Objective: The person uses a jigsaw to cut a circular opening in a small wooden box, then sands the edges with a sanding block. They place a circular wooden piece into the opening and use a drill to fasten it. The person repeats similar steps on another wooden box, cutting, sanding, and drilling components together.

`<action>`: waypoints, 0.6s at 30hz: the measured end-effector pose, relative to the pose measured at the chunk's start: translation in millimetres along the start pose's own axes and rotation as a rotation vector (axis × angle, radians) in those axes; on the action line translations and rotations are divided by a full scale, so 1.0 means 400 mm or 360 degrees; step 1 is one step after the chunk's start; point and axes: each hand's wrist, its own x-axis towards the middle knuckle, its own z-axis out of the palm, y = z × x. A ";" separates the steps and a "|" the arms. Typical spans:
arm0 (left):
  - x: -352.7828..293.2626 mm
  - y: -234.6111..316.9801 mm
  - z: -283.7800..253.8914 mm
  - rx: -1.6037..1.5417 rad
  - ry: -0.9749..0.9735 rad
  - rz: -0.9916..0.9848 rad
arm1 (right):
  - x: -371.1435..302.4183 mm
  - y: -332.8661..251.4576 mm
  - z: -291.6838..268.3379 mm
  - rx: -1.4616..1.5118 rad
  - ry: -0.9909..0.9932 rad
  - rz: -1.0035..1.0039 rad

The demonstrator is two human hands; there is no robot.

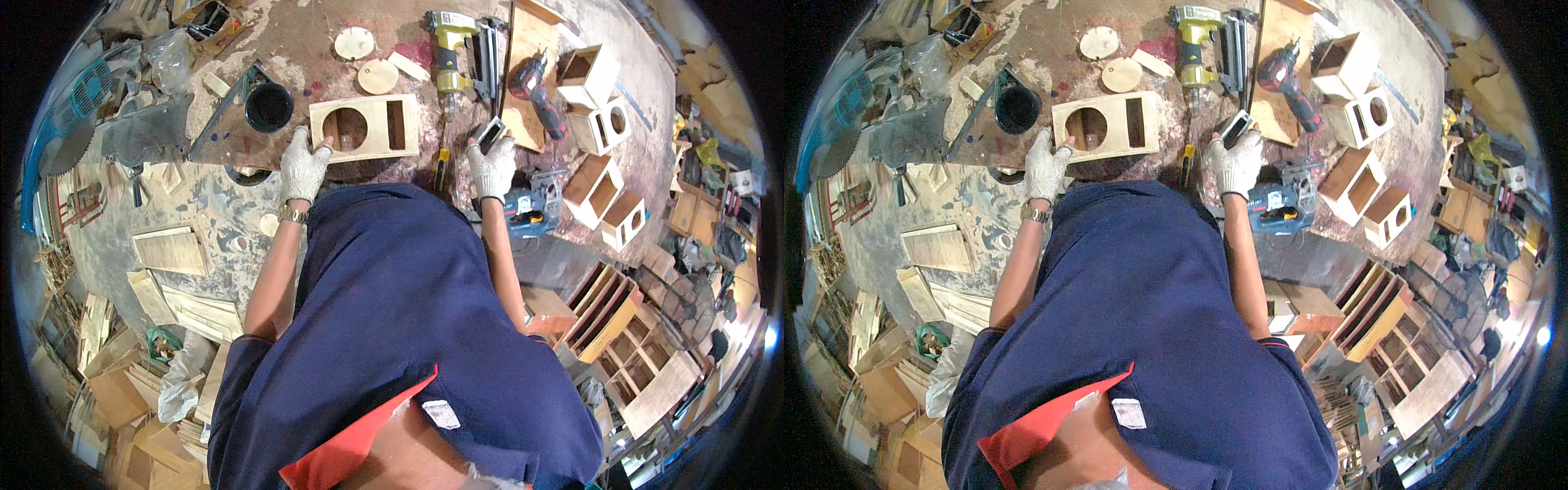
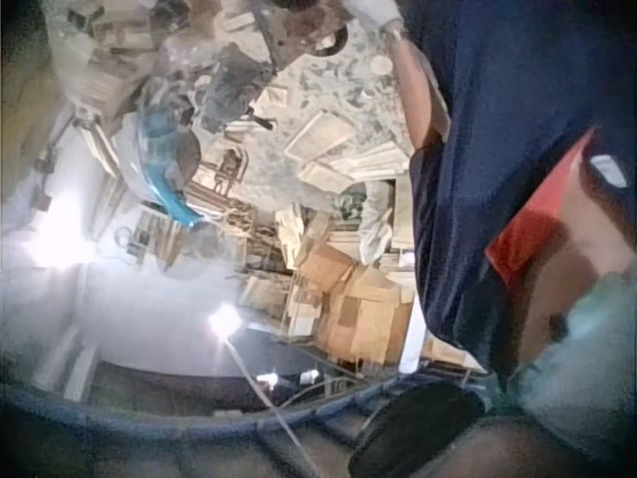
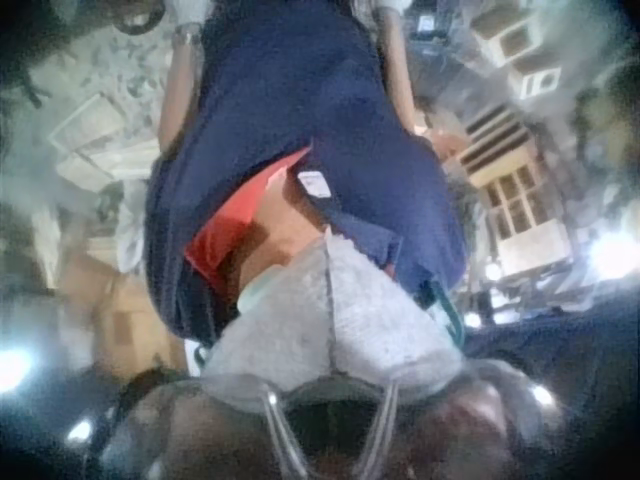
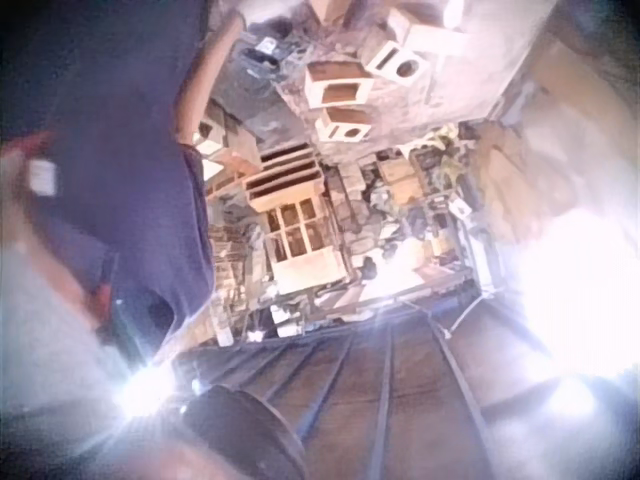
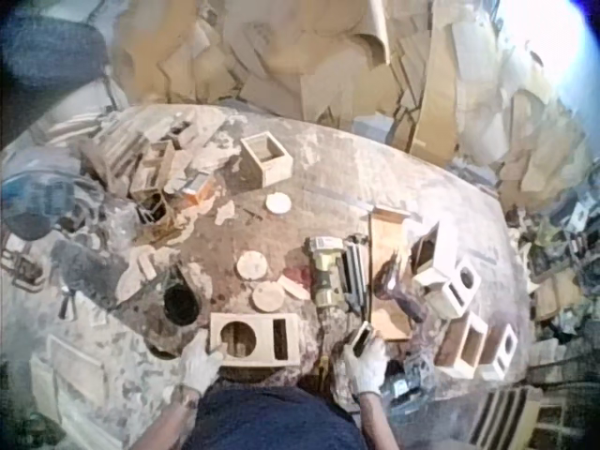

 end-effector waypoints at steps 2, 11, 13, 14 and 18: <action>-0.003 -0.006 -0.004 -0.0088 -0.0040 -0.0020 | 0.004 -0.033 -0.004 0.0283 -0.0030 0.0044; -0.041 0.019 -0.028 0.0037 0.0296 0.0052 | -0.095 -0.209 -0.084 0.1407 -0.0862 -0.0303; -0.031 0.024 -0.034 0.0011 0.0363 0.0202 | -0.122 -0.255 -0.084 0.0960 -0.0751 -0.0512; -0.024 0.025 -0.037 -0.0002 0.0406 0.0286 | -0.128 -0.275 -0.086 0.0803 -0.0667 -0.0577; -0.007 0.017 -0.043 -0.0012 0.0373 0.0294 | -0.142 -0.327 -0.102 0.0484 -0.0532 -0.0704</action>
